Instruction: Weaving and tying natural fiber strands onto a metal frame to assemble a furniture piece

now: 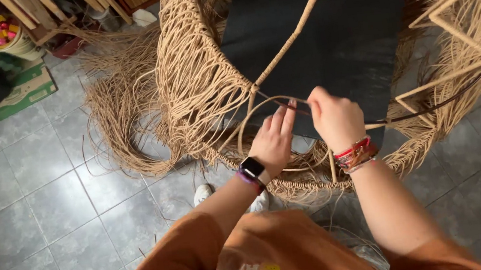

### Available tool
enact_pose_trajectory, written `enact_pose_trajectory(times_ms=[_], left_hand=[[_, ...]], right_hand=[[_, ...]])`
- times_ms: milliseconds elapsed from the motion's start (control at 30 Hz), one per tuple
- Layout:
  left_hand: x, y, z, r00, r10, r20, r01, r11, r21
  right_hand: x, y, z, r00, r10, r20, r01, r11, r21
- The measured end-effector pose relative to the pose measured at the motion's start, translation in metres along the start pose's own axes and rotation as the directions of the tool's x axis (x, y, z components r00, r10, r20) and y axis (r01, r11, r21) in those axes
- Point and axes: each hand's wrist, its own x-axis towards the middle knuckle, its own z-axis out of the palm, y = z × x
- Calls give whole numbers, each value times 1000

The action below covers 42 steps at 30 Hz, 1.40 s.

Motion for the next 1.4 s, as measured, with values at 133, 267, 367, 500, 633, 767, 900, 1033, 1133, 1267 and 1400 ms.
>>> enact_pose_trajectory(times_ms=[133,267,367,500,633,767,900,1033,1133,1267,1400], left_hand=[[9,-12,42,998,-21,-59,28,993,115],[-33,-19,87,807,-382,450,527,811,-256],[-71,3,65,829,-365,425,553,652,-519],[-37,29,-62,994,2,105,29,956,-292],[7,22,-60,981,194,-9,-187,929,-320],[41,21,-26,908,-181,379,277,936,-218],[70,25,-12,724,-317,613,544,808,-225],[57,28,-46,963,-197,182,235,947,-217],[11,21,-53,963,129,-238,-197,935,-293],[-22,20,-41,957,184,-223,-234,946,-225],[-32,5,-47,961,205,-186,-275,780,-562]], right_hand=[[-21,-3,0,992,-111,52,111,994,-3],[-83,-13,6,990,-15,-141,110,707,699],[-121,-11,12,986,101,133,-166,504,847],[-117,-6,11,999,15,29,-32,592,805],[-109,28,28,953,-290,-88,287,764,578],[-95,41,42,887,-279,-368,335,937,96],[-93,34,36,840,-144,-523,240,963,121],[-89,30,14,938,-184,-293,305,841,448],[-87,45,29,990,-139,-13,107,697,709],[-82,32,26,974,-154,163,-33,622,782],[-83,11,36,972,-199,-125,227,650,726]])
